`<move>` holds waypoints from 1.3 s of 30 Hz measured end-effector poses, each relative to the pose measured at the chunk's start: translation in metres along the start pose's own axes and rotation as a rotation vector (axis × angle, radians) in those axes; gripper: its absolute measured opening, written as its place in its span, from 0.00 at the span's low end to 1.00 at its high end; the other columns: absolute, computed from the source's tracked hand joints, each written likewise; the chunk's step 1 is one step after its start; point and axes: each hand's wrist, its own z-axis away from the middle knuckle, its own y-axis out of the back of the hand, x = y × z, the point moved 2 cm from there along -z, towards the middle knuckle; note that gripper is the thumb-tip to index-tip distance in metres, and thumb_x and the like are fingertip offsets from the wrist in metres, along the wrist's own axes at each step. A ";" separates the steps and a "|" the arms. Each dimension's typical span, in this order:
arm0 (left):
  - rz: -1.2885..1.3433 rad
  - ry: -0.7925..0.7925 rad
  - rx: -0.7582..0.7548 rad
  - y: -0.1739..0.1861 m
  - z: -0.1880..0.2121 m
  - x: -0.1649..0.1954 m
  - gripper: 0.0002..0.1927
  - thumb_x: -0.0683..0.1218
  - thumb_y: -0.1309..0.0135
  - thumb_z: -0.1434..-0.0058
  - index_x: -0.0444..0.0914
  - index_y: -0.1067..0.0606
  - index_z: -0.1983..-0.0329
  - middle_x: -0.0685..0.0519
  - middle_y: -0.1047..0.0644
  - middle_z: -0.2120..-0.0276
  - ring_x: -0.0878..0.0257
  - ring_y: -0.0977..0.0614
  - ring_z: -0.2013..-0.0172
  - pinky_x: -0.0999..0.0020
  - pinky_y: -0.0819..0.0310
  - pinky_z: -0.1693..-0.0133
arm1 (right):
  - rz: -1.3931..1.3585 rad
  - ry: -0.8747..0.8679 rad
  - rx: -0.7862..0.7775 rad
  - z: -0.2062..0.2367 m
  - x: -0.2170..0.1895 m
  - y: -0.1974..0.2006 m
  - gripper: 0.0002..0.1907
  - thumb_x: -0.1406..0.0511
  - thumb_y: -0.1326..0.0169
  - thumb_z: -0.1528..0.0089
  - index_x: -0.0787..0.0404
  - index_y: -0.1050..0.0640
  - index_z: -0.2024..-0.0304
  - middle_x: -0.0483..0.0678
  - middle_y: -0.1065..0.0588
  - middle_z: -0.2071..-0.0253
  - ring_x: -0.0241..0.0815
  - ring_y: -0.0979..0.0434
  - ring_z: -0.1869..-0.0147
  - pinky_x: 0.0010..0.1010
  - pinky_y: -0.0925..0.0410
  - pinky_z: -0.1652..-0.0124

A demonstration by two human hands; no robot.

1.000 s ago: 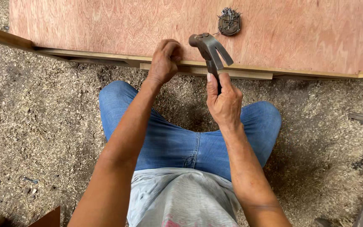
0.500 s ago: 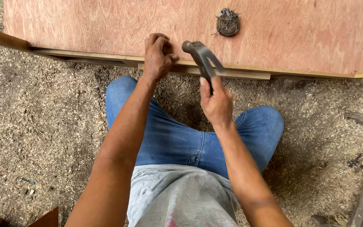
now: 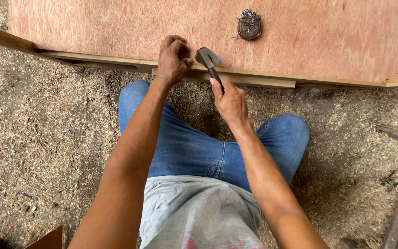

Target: The person sits on the ground beside a wooden furniture frame and hammers nails along its edge, taking nails one at a time from a magnetized holder on the panel and driving them into the wood with a claw hammer. Earlier they use a hand saw to trim a protruding wooden piece before resuming hammering.

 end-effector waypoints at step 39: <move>-0.136 0.031 -0.002 -0.003 0.003 0.009 0.11 0.36 0.34 0.49 0.33 0.24 0.64 0.49 0.27 0.51 0.54 0.25 0.49 0.62 0.24 0.48 | -0.028 -0.148 0.086 0.018 0.037 0.003 0.17 0.55 0.54 0.25 0.61 0.26 0.57 0.41 0.32 0.84 0.35 0.33 0.85 0.32 0.39 0.89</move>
